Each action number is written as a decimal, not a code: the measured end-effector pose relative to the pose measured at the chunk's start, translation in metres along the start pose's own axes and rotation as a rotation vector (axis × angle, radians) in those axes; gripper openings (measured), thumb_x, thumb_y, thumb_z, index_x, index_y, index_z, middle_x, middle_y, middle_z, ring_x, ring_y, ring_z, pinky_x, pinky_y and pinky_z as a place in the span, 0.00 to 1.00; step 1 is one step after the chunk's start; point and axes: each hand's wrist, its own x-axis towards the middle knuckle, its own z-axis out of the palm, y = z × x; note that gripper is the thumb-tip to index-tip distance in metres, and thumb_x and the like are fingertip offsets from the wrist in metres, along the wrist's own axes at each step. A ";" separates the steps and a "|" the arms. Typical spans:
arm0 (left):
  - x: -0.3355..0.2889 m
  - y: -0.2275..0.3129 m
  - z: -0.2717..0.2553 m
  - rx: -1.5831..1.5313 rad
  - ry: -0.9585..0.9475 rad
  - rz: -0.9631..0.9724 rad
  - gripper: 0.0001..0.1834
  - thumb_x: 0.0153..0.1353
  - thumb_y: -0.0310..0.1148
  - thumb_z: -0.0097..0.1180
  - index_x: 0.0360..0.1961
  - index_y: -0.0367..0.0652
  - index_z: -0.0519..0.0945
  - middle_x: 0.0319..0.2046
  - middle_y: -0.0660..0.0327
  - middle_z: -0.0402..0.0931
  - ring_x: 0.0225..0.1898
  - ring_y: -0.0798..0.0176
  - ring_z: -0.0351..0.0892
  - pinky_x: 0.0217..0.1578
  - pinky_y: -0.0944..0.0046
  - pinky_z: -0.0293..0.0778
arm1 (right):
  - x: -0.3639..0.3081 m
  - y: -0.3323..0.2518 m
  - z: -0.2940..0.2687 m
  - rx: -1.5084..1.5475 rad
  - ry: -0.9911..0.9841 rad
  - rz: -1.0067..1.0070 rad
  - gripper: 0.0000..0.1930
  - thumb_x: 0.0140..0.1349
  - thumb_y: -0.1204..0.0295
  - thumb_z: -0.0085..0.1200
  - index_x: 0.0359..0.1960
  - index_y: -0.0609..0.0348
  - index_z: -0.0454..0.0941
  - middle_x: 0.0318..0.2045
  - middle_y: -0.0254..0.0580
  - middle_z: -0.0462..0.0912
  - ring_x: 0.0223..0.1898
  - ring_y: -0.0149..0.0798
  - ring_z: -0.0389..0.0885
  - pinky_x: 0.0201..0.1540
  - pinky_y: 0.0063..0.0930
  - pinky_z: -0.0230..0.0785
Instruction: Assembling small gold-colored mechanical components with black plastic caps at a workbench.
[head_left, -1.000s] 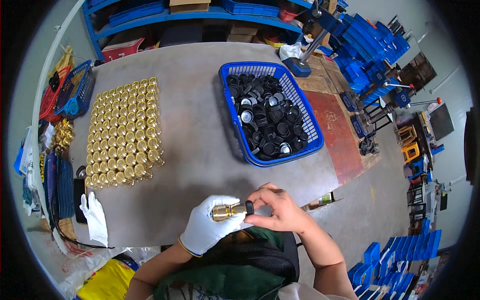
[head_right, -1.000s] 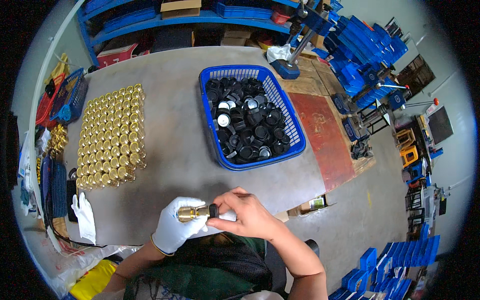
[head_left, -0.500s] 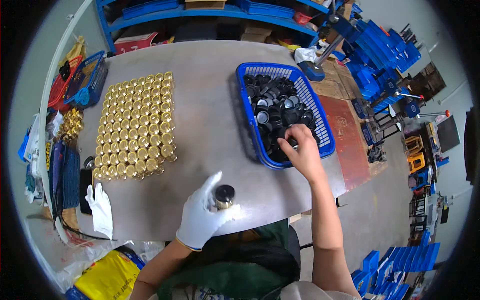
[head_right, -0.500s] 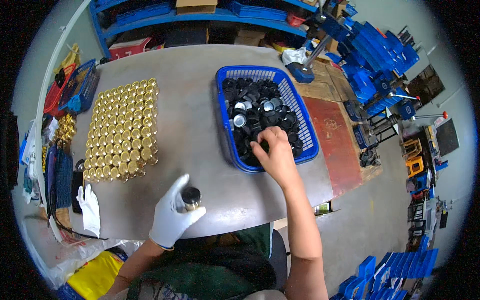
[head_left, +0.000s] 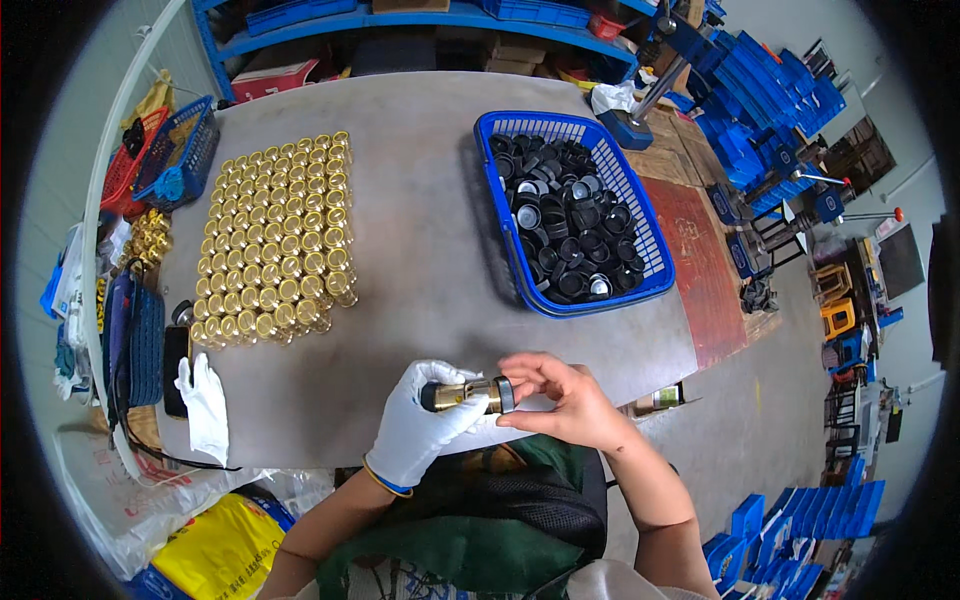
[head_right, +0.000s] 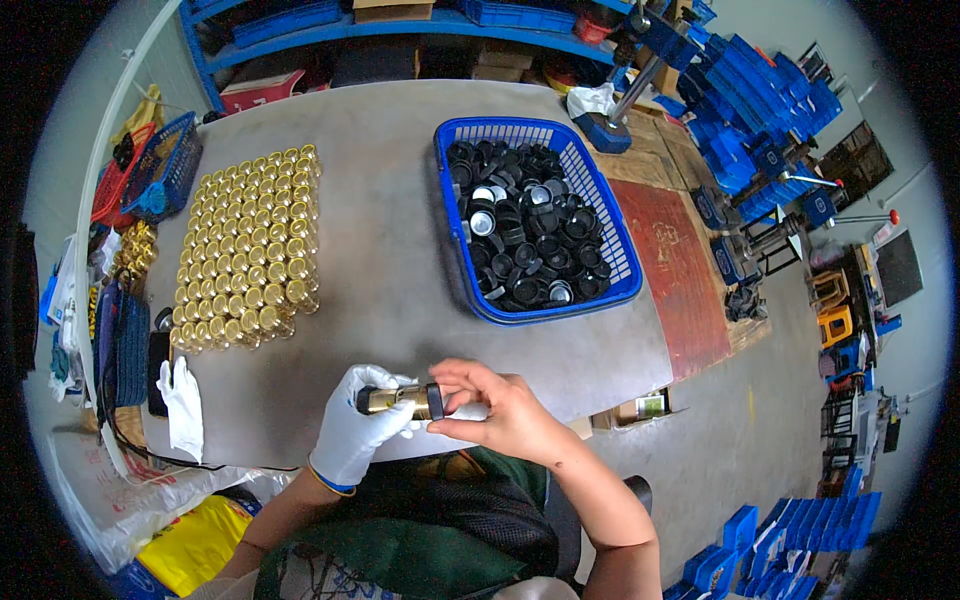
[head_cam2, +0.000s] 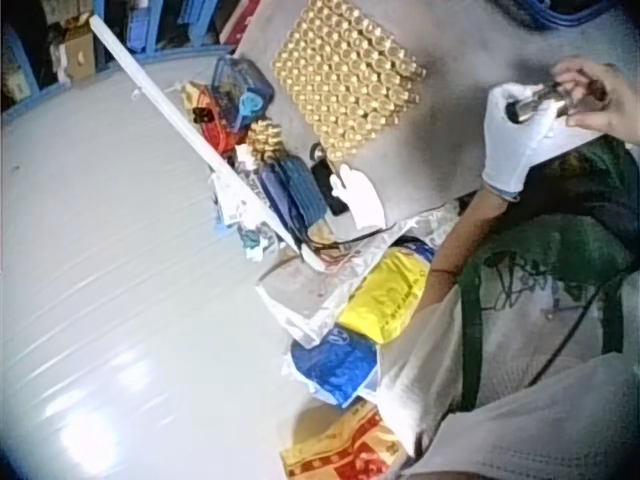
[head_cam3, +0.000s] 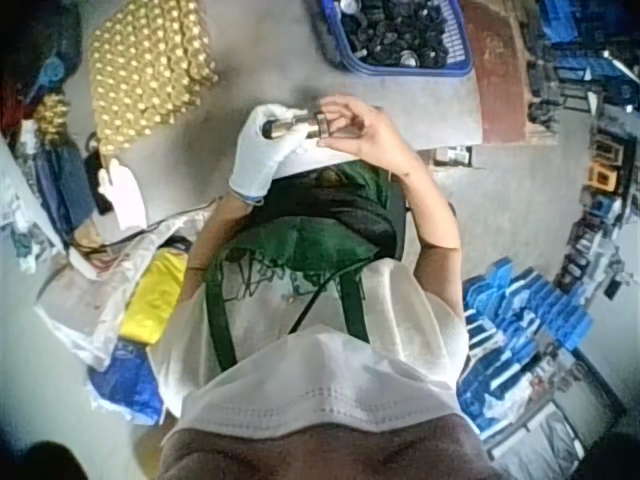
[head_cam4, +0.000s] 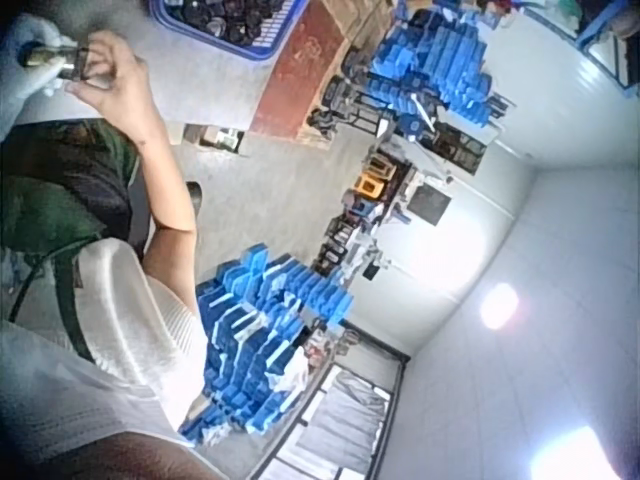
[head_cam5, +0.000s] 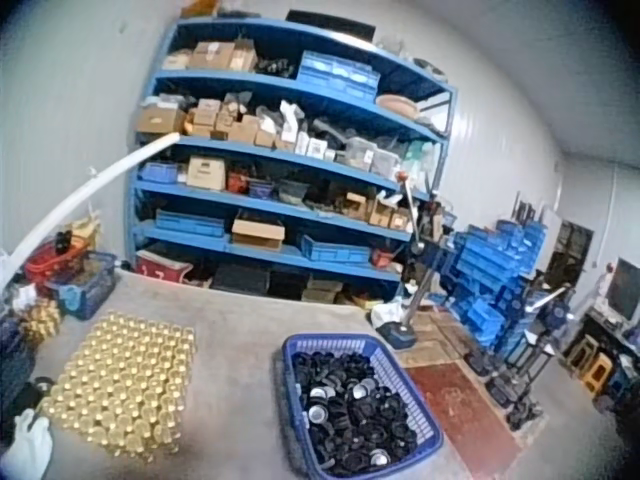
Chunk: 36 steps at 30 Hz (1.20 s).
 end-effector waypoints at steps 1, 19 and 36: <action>-0.001 0.000 0.000 -0.001 0.001 0.002 0.16 0.53 0.20 0.62 0.40 0.40 0.70 0.40 0.56 0.75 0.33 0.65 0.79 0.30 0.67 0.79 | -0.001 0.001 0.000 -0.043 -0.001 -0.031 0.27 0.50 0.75 0.68 0.52 0.59 0.72 0.38 0.39 0.82 0.36 0.30 0.81 0.45 0.26 0.75; 0.002 0.031 -0.006 -0.129 -0.031 -0.306 0.17 0.53 0.22 0.63 0.42 0.39 0.71 0.35 0.59 0.77 0.32 0.69 0.79 0.30 0.70 0.77 | 0.005 -0.009 0.008 -0.648 0.108 -0.612 0.23 0.47 0.71 0.69 0.47 0.63 0.77 0.33 0.44 0.82 0.35 0.41 0.82 0.39 0.30 0.75; -0.022 0.041 -0.001 -0.173 -0.103 -0.401 0.18 0.55 0.25 0.63 0.45 0.39 0.71 0.36 0.60 0.77 0.40 0.68 0.78 0.43 0.66 0.76 | -0.013 -0.024 0.010 -0.608 -0.013 -0.735 0.19 0.48 0.69 0.69 0.40 0.63 0.78 0.31 0.41 0.80 0.29 0.37 0.80 0.30 0.26 0.75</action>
